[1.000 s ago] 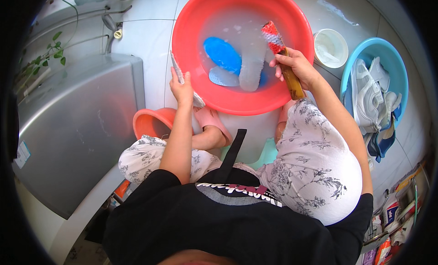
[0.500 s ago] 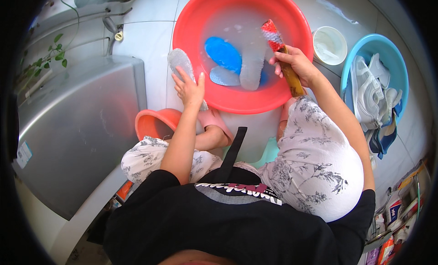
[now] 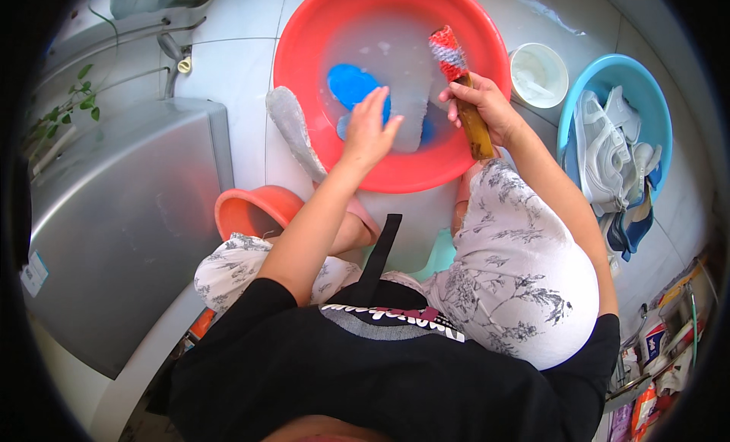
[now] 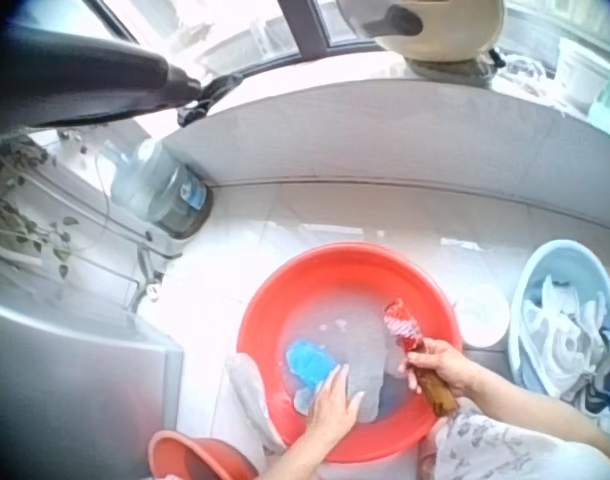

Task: The person sits on a small stool and hand-washes several items in a red basin filled with soapy water. They scrub a white sock, a striped sock, and a blue plastic object using a brush, then rinse them and place them into a blue basin.

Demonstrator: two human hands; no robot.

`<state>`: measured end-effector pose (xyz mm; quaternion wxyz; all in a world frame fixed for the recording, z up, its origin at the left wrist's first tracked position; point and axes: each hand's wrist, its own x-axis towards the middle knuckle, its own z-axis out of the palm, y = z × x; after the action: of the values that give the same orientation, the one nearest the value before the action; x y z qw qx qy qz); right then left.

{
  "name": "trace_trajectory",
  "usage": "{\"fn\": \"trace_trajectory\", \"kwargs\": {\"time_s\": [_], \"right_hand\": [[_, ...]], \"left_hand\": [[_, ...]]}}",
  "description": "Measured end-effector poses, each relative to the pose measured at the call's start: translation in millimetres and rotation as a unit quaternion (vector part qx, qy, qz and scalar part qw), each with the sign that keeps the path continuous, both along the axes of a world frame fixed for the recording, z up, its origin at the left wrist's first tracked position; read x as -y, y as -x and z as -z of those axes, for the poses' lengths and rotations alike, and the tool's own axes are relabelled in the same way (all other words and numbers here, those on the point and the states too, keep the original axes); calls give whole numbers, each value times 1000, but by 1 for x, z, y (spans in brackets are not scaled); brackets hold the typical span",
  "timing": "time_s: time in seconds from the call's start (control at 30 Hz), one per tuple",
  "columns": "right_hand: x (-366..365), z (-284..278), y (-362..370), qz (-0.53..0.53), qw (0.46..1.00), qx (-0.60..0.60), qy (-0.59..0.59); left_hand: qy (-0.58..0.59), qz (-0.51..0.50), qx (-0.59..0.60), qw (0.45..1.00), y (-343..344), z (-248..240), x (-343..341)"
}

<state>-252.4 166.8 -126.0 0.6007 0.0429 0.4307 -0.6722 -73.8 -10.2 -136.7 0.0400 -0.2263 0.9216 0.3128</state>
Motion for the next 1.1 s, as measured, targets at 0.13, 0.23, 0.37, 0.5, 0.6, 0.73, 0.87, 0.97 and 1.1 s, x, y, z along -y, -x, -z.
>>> {"fn": "trace_trajectory", "kwargs": {"time_s": [0.13,0.23,0.37,0.5,0.6,0.73,0.87,0.97,1.1], "right_hand": [[0,-2,-1,12,1000,0,1],[-4,-2,0,8,1000,6,3],[-1,-4,0,-8,1000,11,14],[-4,-7,-3,11,1000,7,5],[-4,-4,-6,-34,998,-37,-24],[1,-9,-11,-63,990,-108,-64],[1,-9,-9,-66,988,-114,-75],[1,-8,-9,-49,990,-109,-76],[1,-8,-11,-50,987,-126,-81]], "left_hand": [[36,-65,172,982,45,12,-32],[-19,-125,190,974,57,23,-28],[-308,-265,96,909,42,72,1],[-535,-335,-7,775,38,14,2],[-591,-314,-64,740,29,7,4],[-653,-288,-110,692,26,-6,2],[-678,-250,-115,681,23,-22,1],[-694,-237,-114,671,19,-26,0],[-668,-253,-145,685,18,-19,-6]]}}
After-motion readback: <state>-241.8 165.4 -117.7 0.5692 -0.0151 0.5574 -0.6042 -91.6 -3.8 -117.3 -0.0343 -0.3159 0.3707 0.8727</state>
